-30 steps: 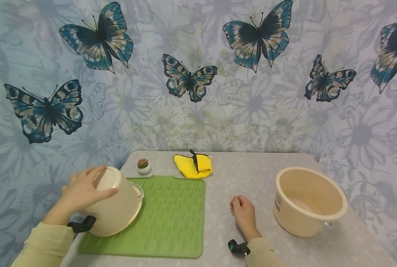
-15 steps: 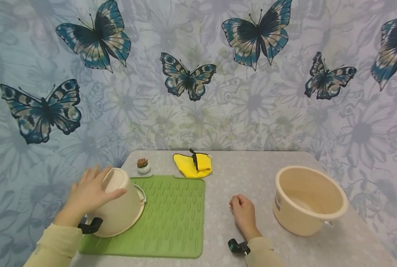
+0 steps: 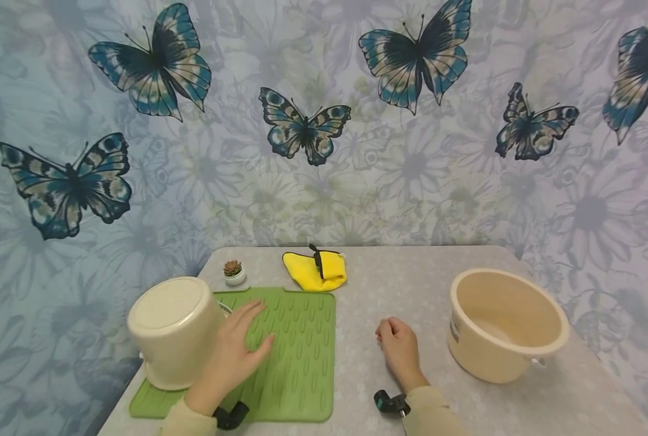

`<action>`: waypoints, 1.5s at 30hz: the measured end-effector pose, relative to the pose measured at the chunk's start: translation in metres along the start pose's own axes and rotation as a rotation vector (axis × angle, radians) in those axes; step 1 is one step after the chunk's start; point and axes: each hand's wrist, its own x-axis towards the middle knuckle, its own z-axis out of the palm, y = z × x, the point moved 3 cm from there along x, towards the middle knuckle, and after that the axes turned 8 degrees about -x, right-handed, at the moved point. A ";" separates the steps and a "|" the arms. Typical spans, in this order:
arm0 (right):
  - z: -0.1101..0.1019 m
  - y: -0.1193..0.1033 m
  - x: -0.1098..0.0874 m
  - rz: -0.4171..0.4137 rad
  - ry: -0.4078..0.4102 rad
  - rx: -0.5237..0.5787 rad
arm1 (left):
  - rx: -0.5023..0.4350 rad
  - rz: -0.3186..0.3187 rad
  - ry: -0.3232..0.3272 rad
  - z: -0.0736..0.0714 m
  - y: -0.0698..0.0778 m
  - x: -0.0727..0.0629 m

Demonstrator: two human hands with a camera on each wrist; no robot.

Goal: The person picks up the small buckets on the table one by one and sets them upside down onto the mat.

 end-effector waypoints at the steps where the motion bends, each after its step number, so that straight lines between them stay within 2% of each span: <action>1: 0.000 0.000 0.000 0.006 -0.002 0.000 | -0.052 -0.077 -0.079 0.012 -0.007 -0.005; 3: -0.001 0.001 -0.001 0.014 -0.006 -0.001 | -0.154 -0.223 -0.240 0.031 -0.023 -0.015; 5: -0.001 0.001 -0.002 0.019 -0.008 0.000 | -0.234 -0.339 -0.376 0.044 -0.037 -0.024; 7: -0.002 0.001 -0.003 0.022 -0.007 -0.002 | -0.301 -0.387 -0.457 0.052 -0.047 -0.031; 9: -0.002 0.001 -0.004 0.021 0.000 -0.002 | -0.328 -0.375 -0.488 0.054 -0.052 -0.034; 11: -0.003 0.001 -0.004 0.017 0.006 -0.001 | -0.339 -0.351 -0.492 0.054 -0.054 -0.035; 18: -0.001 0.001 -0.002 0.013 0.005 0.015 | -0.299 -0.301 -0.498 0.052 -0.054 -0.038; 20: -0.002 -0.002 -0.001 -0.019 0.026 -0.027 | -0.306 -0.296 -0.499 0.053 -0.055 -0.038; 22: -0.005 -0.011 -0.002 -0.114 0.050 -0.121 | -0.310 -0.296 -0.497 0.054 -0.057 -0.038; 24: -0.012 -0.029 -0.006 -0.289 0.111 -0.256 | -0.315 -0.302 -0.498 0.055 -0.058 -0.039; 27: -0.031 -0.066 -0.014 -0.579 0.289 -0.458 | -0.324 -0.309 -0.499 0.055 -0.058 -0.040; 28: -0.040 -0.079 -0.018 -0.634 0.362 -0.507 | -0.331 -0.313 -0.501 0.055 -0.058 -0.040; 29: -0.050 -0.091 -0.020 -0.656 0.423 -0.545 | -0.336 -0.315 -0.502 0.055 -0.058 -0.040; 31: -0.072 -0.109 -0.020 -0.601 0.492 -0.591 | -0.340 -0.314 -0.499 0.054 -0.058 -0.039; 33: -0.095 -0.122 -0.018 -0.455 0.472 -0.641 | -0.343 -0.313 -0.496 0.054 -0.058 -0.039; 35: -0.116 -0.125 -0.015 -0.288 0.380 -0.705 | -0.340 -0.306 -0.490 0.053 -0.057 -0.038; 38: -0.141 -0.117 -0.010 -0.124 0.214 -0.808 | -0.336 -0.306 -0.487 0.052 -0.056 -0.039; 45: -0.171 -0.089 -0.001 0.066 -0.067 -0.910 | -0.330 -0.315 -0.497 0.051 -0.055 -0.039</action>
